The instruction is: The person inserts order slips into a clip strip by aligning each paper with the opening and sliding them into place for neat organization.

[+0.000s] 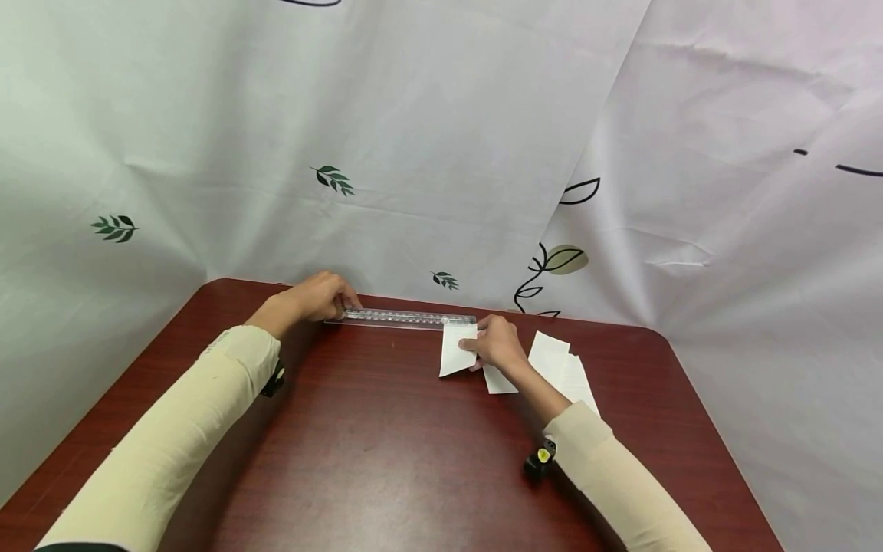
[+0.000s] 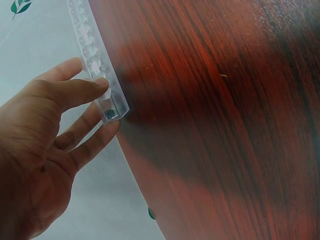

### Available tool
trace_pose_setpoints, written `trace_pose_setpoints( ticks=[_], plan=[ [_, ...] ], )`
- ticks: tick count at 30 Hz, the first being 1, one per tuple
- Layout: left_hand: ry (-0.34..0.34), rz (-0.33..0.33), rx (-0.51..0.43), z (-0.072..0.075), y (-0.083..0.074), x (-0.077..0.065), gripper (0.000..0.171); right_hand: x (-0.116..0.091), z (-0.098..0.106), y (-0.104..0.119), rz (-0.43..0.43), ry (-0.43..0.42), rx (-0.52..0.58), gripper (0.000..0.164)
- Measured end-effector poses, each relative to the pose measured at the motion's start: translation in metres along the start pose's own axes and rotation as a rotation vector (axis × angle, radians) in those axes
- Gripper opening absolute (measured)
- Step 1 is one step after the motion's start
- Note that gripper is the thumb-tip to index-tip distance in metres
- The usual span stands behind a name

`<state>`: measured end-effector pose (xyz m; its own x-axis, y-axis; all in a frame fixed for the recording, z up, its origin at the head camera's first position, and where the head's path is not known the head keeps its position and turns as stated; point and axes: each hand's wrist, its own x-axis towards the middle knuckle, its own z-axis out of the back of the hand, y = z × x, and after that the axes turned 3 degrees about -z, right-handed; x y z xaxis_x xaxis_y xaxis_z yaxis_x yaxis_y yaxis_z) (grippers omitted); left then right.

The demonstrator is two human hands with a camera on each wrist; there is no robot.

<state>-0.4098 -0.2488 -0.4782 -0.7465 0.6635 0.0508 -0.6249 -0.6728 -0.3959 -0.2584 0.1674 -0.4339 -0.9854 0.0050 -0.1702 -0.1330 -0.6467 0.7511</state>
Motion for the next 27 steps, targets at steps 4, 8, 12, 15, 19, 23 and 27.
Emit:
trace_pose_setpoints(
  ticks=[4, 8, 12, 15, 19, 23, 27],
  plan=[
    [0.002, -0.001, -0.001, -0.001, 0.001, 0.001, 0.056, -0.001, 0.001, 0.001, -0.026, -0.016, 0.022, 0.051],
    [-0.007, -0.003, -0.001, 0.0, 0.0, 0.001, 0.055, 0.007, 0.001, -0.007, -0.016, -0.032, 0.022, 0.044],
    [-0.019, -0.007, -0.008, 0.0, -0.002, 0.0, 0.053, -0.001, 0.001, 0.003, -0.049, -0.045, 0.02, 0.041],
    [-0.027, -0.005, -0.005, 0.001, -0.007, -0.002, 0.053, -0.001, -0.001, 0.004, -0.049, -0.05, 0.03, 0.041],
    [-0.022, -0.01, 0.006, 0.006, -0.018, -0.006, 0.052, 0.007, -0.004, -0.004, -0.026, -0.046, 0.032, 0.041],
    [-0.02, -0.007, 0.006, 0.006, -0.02, -0.007, 0.051, 0.009, -0.006, -0.002, -0.03, -0.038, 0.047, 0.043],
    [-0.026, -0.006, 0.001, 0.001, -0.008, -0.003, 0.053, 0.011, -0.01, 0.002, -0.062, -0.027, 0.079, 0.043]
  ],
)
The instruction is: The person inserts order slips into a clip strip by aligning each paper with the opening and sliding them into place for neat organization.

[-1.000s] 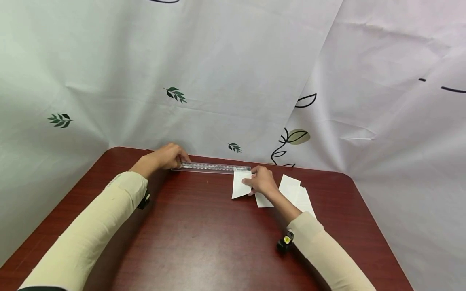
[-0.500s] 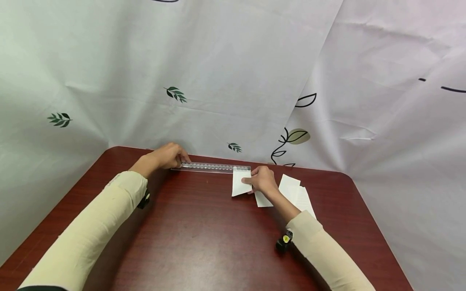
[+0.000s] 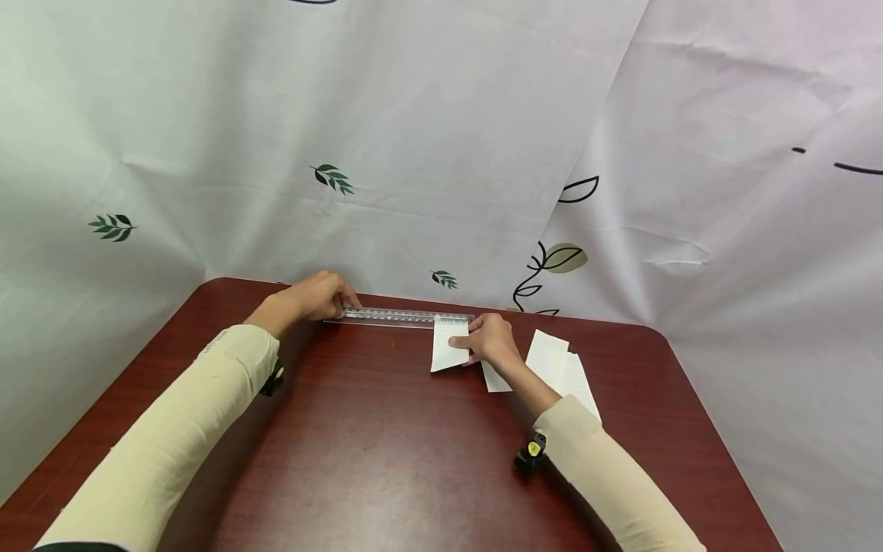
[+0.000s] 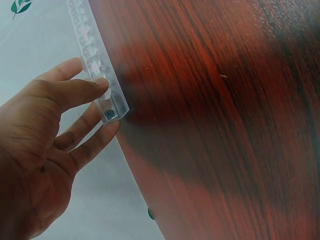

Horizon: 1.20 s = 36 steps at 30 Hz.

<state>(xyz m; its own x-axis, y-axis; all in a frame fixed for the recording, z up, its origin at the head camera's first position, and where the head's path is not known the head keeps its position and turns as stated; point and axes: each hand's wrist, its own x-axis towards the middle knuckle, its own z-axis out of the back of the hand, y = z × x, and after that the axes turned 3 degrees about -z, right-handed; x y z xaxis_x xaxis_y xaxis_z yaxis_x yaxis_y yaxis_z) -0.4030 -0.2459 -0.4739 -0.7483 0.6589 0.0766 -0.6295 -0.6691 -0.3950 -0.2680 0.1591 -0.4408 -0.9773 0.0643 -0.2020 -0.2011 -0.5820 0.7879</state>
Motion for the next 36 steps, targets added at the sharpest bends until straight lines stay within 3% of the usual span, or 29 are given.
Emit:
trace_pose_setpoints(
  ticks=[5, 10, 12, 17, 19, 21, 23, 26, 32, 36],
  plan=[
    [0.009, -0.002, -0.002, -0.003, 0.009, 0.003, 0.055, 0.026, -0.004, -0.021, 0.042, 0.024, -0.039, 0.05],
    [-0.003, 0.004, -0.002, 0.001, -0.005, -0.001, 0.05, 0.005, 0.002, -0.007, 0.048, 0.004, -0.162, 0.055],
    [0.003, -0.006, -0.008, 0.007, -0.019, -0.005, 0.049, -0.015, 0.006, 0.008, 0.079, -0.01, -0.26, 0.048],
    [0.025, -0.036, -0.012, 0.018, -0.037, -0.009, 0.044, -0.024, 0.009, 0.006, 0.425, -0.007, -0.53, 0.043],
    [0.014, -0.019, -0.013, 0.015, -0.031, -0.007, 0.045, -0.023, 0.009, 0.001, 0.575, 0.035, -0.607, 0.045],
    [0.011, -0.008, -0.01, 0.012, -0.027, -0.006, 0.047, -0.004, 0.004, -0.017, 0.709, 0.069, -0.663, 0.048],
    [0.003, 0.01, -0.008, 0.008, -0.02, -0.004, 0.049, 0.011, -0.001, -0.032, 0.783, 0.089, -0.693, 0.05],
    [0.008, 0.026, -0.008, 0.004, -0.012, -0.003, 0.051, 0.036, -0.012, -0.055, 0.817, 0.111, -0.711, 0.052],
    [0.015, 0.024, -0.019, 0.007, -0.015, -0.004, 0.05, 0.027, -0.014, -0.049, 0.803, 0.153, -0.767, 0.053],
    [0.026, 0.045, -0.033, 0.008, -0.017, -0.004, 0.046, 0.029, -0.016, -0.049, 0.782, 0.201, -0.712, 0.052]
  ],
)
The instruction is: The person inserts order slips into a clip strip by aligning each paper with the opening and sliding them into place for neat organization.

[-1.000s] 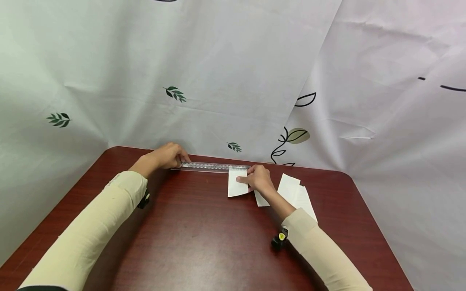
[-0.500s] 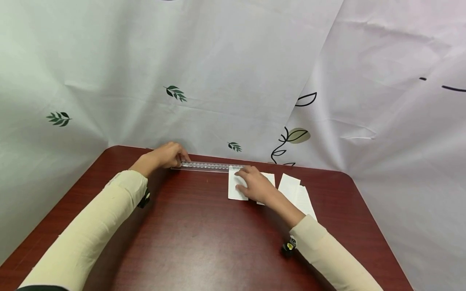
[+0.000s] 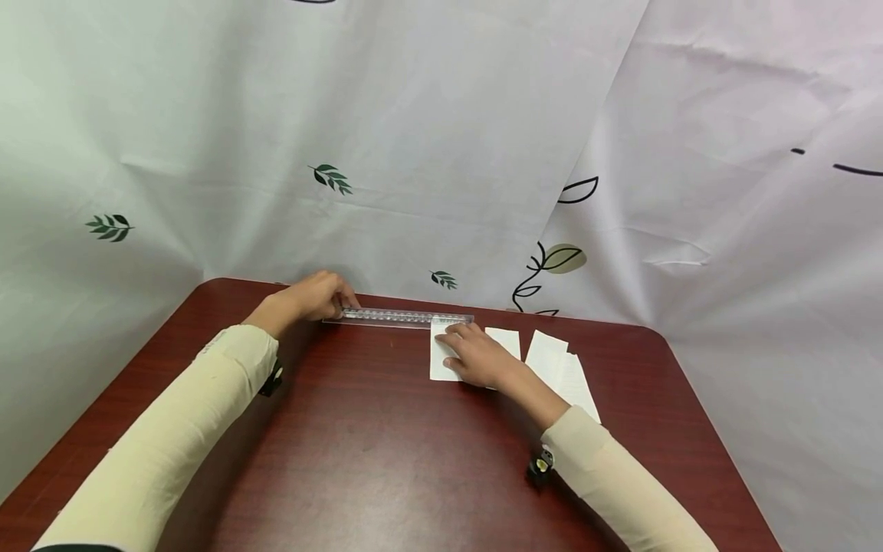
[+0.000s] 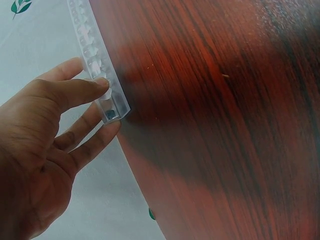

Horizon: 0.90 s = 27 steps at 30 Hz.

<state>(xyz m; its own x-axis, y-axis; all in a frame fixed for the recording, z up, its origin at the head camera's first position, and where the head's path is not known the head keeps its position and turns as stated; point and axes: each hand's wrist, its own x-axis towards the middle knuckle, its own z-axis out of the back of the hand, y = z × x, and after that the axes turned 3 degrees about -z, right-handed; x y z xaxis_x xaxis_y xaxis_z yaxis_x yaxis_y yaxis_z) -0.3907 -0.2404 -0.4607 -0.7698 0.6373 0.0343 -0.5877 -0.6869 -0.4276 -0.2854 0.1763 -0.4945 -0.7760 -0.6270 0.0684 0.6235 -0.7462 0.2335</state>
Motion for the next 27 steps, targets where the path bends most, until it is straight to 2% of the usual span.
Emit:
trace_pose_setpoints(
  ticks=[3, 5, 8, 11, 17, 21, 23, 27],
  plan=[
    [-0.003, -0.007, -0.003, 0.002, -0.003, -0.001, 0.046, 0.002, 0.002, 0.003, -0.016, 0.027, 0.052, 0.052],
    [-0.001, -0.037, 0.005, 0.005, -0.008, -0.004, 0.047, 0.002, 0.007, 0.008, -0.027, 0.05, 0.083, 0.053],
    [-0.009, -0.03, 0.006, 0.001, 0.0, -0.001, 0.048, 0.003, 0.017, 0.02, -0.044, 0.085, 0.09, 0.052],
    [-0.014, -0.021, 0.003, -0.004, 0.011, 0.004, 0.049, 0.005, 0.014, 0.021, -0.034, 0.086, 0.087, 0.052],
    [-0.016, -0.019, 0.012, -0.006, 0.02, 0.007, 0.052, 0.017, -0.007, 0.006, -0.018, 0.077, -0.038, 0.054],
    [-0.016, -0.015, 0.022, -0.006, 0.02, 0.008, 0.055, 0.02, -0.01, 0.005, -0.005, 0.067, -0.096, 0.054],
    [-0.017, -0.019, 0.025, -0.006, 0.02, 0.008, 0.055, 0.018, -0.003, 0.013, -0.007, 0.07, -0.064, 0.053],
    [-0.021, -0.028, 0.022, -0.006, 0.019, 0.009, 0.055, 0.008, 0.028, 0.048, -0.046, 0.103, -0.004, 0.05]
  ],
)
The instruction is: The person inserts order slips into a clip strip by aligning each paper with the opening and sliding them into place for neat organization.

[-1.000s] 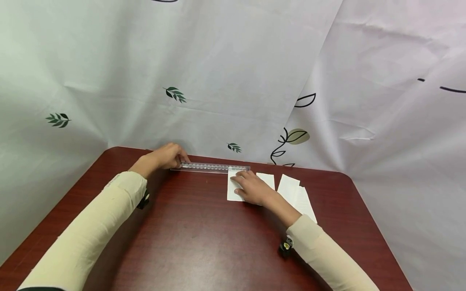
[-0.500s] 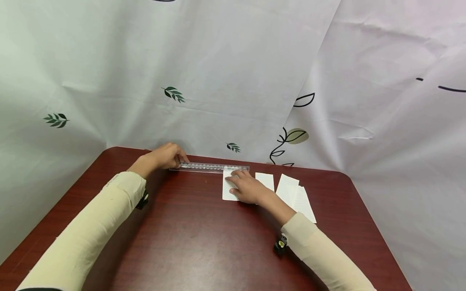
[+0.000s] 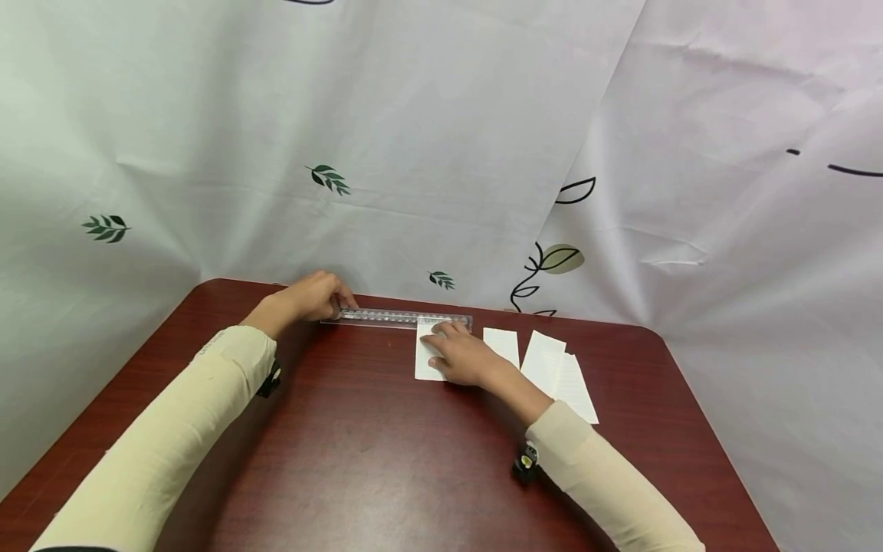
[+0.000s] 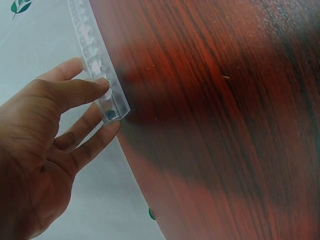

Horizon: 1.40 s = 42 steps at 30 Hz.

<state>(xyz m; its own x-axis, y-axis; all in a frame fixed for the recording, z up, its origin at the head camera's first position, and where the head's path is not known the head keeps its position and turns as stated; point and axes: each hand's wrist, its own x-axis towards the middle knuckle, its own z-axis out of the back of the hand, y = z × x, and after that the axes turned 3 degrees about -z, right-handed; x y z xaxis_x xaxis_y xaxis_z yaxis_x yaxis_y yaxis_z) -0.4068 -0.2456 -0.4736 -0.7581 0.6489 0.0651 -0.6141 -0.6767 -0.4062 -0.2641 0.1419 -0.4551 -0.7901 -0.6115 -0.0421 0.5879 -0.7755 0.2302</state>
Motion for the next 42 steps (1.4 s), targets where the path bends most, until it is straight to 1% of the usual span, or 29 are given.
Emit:
trace_pose_setpoints(
  ticks=[1, 2, 4, 7, 8, 9, 10, 11, 14, 17, 18, 22, 27, 30, 31, 35, 37, 38, 40, 42],
  plan=[
    [0.0, 0.0, 0.0, 0.0, 0.0, 0.0, 0.056, 0.001, -0.001, 0.001, -0.004, 0.003, -0.002, 0.05],
    [0.001, -0.001, -0.001, 0.0, 0.0, 0.0, 0.055, 0.001, 0.0, 0.003, -0.017, 0.014, 0.02, 0.05],
    [0.004, 0.002, -0.004, 0.0, -0.001, 0.0, 0.055, 0.0, 0.002, 0.008, -0.023, 0.015, 0.003, 0.05],
    [0.01, 0.01, -0.009, 0.0, 0.0, 0.0, 0.054, 0.003, 0.002, 0.009, -0.019, 0.021, 0.004, 0.051],
    [0.01, 0.012, -0.011, 0.0, 0.0, 0.0, 0.054, 0.0, 0.009, 0.016, -0.021, 0.029, 0.011, 0.05],
    [0.01, 0.014, -0.012, 0.0, 0.0, 0.0, 0.054, -0.002, 0.014, 0.021, -0.019, 0.033, -0.007, 0.05],
    [0.01, 0.013, -0.012, 0.0, 0.001, -0.001, 0.054, -0.001, 0.014, 0.021, -0.017, 0.035, -0.004, 0.051],
    [0.01, 0.011, -0.012, 0.0, 0.001, -0.001, 0.054, 0.002, 0.006, 0.013, 0.002, 0.019, -0.015, 0.052],
    [0.004, 0.002, -0.011, 0.0, 0.004, 0.0, 0.053, 0.014, -0.01, -0.001, 0.009, 0.007, 0.003, 0.053],
    [-0.003, -0.008, -0.013, 0.0, 0.006, 0.001, 0.053, 0.027, -0.03, -0.016, 0.02, -0.011, -0.026, 0.055],
    [-0.005, -0.012, -0.013, 0.0, 0.006, 0.001, 0.054, 0.029, -0.03, -0.014, 0.014, -0.005, -0.026, 0.054],
    [-0.006, -0.021, -0.02, -0.001, 0.006, 0.002, 0.055, 0.041, -0.042, -0.02, 0.033, -0.014, -0.08, 0.055],
    [-0.004, -0.021, -0.017, -0.002, 0.005, 0.003, 0.056, 0.047, -0.045, -0.019, 0.045, -0.009, -0.099, 0.055],
    [-0.001, -0.02, -0.013, -0.002, 0.005, 0.003, 0.056, 0.047, -0.044, -0.014, 0.044, -0.006, -0.088, 0.053],
    [0.001, -0.021, -0.012, -0.002, 0.005, 0.004, 0.055, 0.042, -0.037, -0.006, 0.039, -0.006, -0.097, 0.053],
    [0.0, -0.02, -0.01, -0.002, 0.004, 0.004, 0.054, 0.034, -0.014, 0.018, 0.026, 0.031, -0.054, 0.051],
    [-0.004, -0.025, -0.006, -0.002, 0.004, 0.003, 0.053, 0.027, 0.003, 0.033, 0.012, 0.063, -0.023, 0.051],
    [-0.005, -0.026, -0.006, -0.002, 0.004, 0.002, 0.052, 0.03, 0.001, 0.031, 0.021, 0.063, 0.006, 0.05],
    [-0.008, -0.028, -0.001, -0.001, 0.003, 0.001, 0.052, 0.03, 0.005, 0.036, 0.02, 0.071, 0.011, 0.05],
    [-0.011, -0.032, 0.005, -0.001, 0.003, 0.001, 0.052, 0.039, -0.008, 0.027, 0.032, 0.055, -0.026, 0.053]
  ],
)
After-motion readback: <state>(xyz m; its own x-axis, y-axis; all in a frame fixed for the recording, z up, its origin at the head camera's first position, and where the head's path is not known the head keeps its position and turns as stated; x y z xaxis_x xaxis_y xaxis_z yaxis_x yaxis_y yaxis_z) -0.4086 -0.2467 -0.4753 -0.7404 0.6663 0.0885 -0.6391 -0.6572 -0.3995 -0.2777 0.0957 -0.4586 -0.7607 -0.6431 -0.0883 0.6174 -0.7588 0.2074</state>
